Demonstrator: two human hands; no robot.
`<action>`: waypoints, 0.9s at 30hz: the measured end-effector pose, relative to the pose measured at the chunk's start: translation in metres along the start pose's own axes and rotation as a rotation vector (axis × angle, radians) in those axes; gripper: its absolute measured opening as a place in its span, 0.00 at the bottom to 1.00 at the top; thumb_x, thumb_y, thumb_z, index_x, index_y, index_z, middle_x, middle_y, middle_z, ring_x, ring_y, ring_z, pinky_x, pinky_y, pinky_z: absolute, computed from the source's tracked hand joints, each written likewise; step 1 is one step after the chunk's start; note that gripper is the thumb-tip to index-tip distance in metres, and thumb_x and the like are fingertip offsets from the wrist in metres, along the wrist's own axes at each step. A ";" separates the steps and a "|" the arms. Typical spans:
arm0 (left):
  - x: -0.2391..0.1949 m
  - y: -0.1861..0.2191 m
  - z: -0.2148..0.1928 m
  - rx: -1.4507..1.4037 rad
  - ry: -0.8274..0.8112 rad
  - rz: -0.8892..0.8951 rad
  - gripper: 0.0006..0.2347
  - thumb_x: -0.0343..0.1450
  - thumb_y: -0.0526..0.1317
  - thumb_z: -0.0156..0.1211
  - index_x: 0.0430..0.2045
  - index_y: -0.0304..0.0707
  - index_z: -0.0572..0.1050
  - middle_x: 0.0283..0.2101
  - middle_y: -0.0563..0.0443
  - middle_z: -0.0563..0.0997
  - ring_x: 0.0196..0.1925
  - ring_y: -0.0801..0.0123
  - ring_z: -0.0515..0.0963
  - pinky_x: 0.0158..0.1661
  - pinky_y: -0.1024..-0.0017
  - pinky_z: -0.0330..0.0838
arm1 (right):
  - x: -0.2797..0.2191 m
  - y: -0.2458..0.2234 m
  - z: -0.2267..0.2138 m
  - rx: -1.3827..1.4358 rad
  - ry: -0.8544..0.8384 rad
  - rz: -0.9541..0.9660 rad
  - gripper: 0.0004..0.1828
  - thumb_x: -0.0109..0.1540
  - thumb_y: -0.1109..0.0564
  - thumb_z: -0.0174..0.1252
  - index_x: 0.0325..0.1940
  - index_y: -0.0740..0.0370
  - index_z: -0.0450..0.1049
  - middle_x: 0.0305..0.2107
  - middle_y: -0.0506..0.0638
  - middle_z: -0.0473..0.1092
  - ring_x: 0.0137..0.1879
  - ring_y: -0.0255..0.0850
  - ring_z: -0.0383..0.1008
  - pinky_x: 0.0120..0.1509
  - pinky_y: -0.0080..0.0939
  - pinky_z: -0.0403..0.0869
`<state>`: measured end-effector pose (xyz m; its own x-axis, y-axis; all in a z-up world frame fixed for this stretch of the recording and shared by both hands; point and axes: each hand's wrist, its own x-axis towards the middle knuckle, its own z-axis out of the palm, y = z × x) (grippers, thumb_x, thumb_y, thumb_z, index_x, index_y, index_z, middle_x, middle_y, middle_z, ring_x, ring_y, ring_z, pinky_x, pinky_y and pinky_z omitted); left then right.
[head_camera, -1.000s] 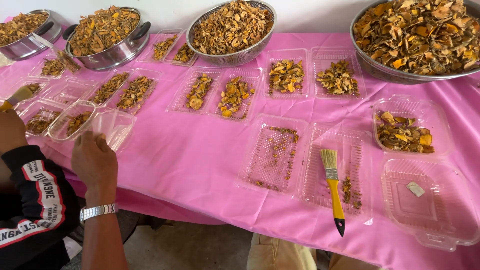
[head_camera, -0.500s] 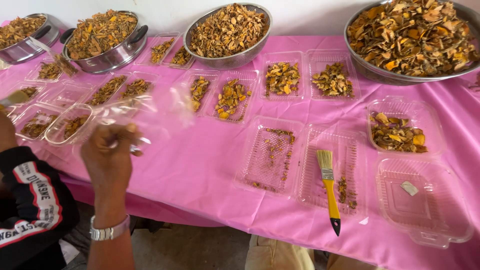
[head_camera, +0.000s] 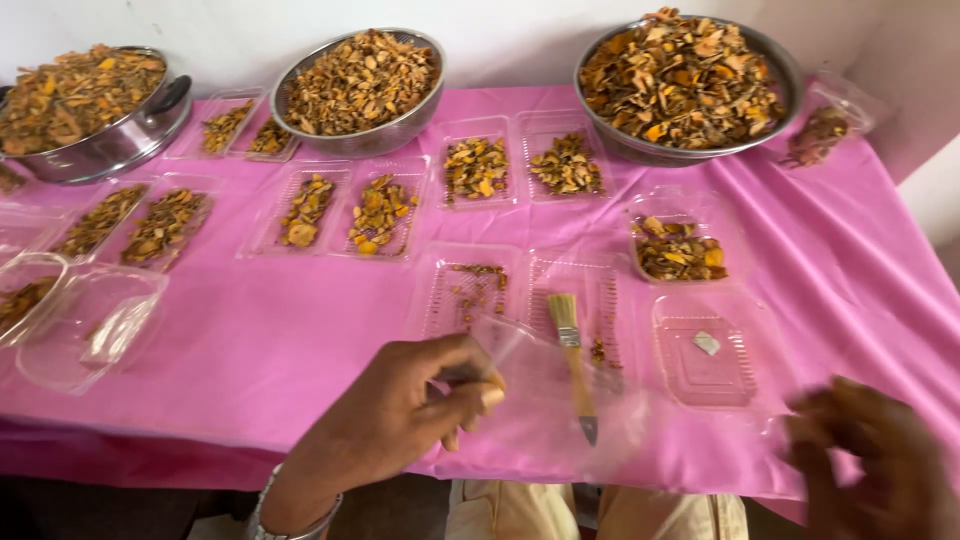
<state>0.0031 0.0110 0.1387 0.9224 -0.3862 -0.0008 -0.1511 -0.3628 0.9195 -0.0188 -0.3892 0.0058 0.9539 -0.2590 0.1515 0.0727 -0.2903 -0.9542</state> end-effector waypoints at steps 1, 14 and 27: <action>0.005 0.002 0.007 0.020 -0.058 -0.014 0.03 0.72 0.35 0.62 0.29 0.35 0.78 0.25 0.53 0.78 0.23 0.74 0.78 0.25 0.76 0.82 | -0.007 -0.045 0.025 -0.185 0.042 -0.310 0.26 0.62 0.68 0.57 0.66 0.71 0.70 0.50 0.63 0.74 0.43 0.45 0.76 0.44 0.38 0.75; 0.032 0.022 0.059 0.327 -0.287 0.059 0.06 0.71 0.35 0.55 0.22 0.40 0.71 0.23 0.53 0.76 0.25 0.71 0.71 0.31 0.69 0.69 | -0.002 -0.112 0.072 -0.640 -0.230 -1.182 0.26 0.65 0.48 0.61 0.65 0.56 0.69 0.60 0.56 0.70 0.63 0.52 0.73 0.68 0.52 0.74; 0.034 0.014 0.065 0.310 -0.233 0.023 0.04 0.68 0.35 0.55 0.25 0.42 0.77 0.22 0.58 0.79 0.25 0.79 0.72 0.29 0.71 0.70 | 0.001 -0.102 0.072 -0.517 -0.244 -1.185 0.18 0.65 0.55 0.59 0.58 0.61 0.71 0.52 0.54 0.74 0.54 0.49 0.79 0.58 0.46 0.78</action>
<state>0.0095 -0.0619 0.1259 0.8174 -0.5666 -0.1035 -0.3042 -0.5773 0.7578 -0.0041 -0.2939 0.0853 0.4203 0.5509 0.7210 0.8293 -0.5557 -0.0589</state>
